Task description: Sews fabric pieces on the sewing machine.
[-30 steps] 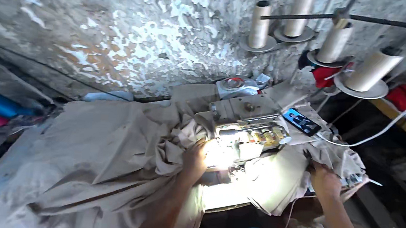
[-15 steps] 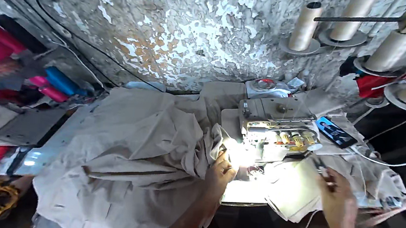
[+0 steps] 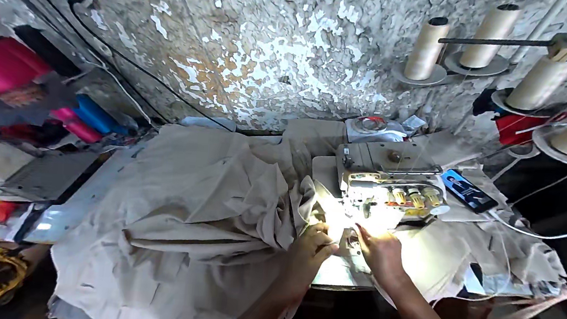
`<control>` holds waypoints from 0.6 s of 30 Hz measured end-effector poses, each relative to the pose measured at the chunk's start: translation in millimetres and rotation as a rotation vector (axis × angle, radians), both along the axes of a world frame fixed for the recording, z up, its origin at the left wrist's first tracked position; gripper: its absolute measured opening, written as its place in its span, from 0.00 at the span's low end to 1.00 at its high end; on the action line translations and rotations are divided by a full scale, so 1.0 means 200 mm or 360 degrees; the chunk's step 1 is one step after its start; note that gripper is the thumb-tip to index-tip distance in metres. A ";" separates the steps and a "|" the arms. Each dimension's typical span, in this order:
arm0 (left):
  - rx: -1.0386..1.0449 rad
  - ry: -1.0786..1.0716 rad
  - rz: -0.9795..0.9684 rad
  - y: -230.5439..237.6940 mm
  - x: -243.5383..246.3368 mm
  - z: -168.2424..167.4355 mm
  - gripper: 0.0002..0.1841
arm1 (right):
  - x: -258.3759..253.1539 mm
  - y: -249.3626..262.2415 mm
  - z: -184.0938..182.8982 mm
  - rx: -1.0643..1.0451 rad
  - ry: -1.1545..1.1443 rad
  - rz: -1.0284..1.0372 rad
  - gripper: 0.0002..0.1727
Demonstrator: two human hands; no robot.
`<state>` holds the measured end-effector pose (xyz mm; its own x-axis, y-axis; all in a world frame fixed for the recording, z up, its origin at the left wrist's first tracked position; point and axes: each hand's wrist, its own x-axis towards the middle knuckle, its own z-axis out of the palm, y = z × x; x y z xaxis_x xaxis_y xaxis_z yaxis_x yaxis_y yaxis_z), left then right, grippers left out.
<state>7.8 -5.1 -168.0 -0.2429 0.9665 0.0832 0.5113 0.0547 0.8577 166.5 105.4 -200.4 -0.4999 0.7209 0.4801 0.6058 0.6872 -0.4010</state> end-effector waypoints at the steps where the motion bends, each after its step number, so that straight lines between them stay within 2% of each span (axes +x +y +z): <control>1: 0.0076 0.0127 -0.0075 -0.04 -0.01 0.02 0.13 | 0.04 0.00 -0.01 -0.0026 0.0090 0.0019 0.10; 4: 0.0323 0.0476 -0.0211 -0.19 -0.08 0.11 0.12 | 0.28 0.01 -0.03 -0.0220 0.0297 -0.0129 0.12; 6: 0.0313 0.0556 -0.0122 -0.32 -0.16 0.16 0.12 | 0.50 0.07 -0.08 -0.0327 0.0323 -0.0394 0.19; 8: 0.0073 0.0585 -0.0008 -0.45 -0.24 0.15 0.13 | 0.71 0.16 -0.12 -0.0362 0.0274 -0.0742 0.23; 10: -0.0303 0.0535 0.0079 -0.55 -0.28 0.10 0.14 | 0.86 0.25 -0.15 -0.0456 0.0157 -0.1091 0.26; 12: -0.0603 0.0211 0.0104 -0.60 -0.28 0.01 0.13 | 0.95 0.34 -0.21 -0.0633 -0.0011 -0.1300 0.26; 14: -0.0736 -0.0286 0.0211 -0.62 -0.21 -0.08 0.14 | 0.98 0.39 -0.28 -0.0795 -0.0203 -0.1372 0.27; 16: -0.0652 -0.0699 0.0494 -0.64 -0.12 -0.14 0.15 | 0.95 0.38 -0.29 -0.0778 -0.0282 -0.1370 0.28; 18: -0.0511 -0.0846 0.0728 -0.63 -0.07 -0.18 0.14 | 0.85 0.31 -0.22 -0.0504 -0.0187 -0.1263 0.27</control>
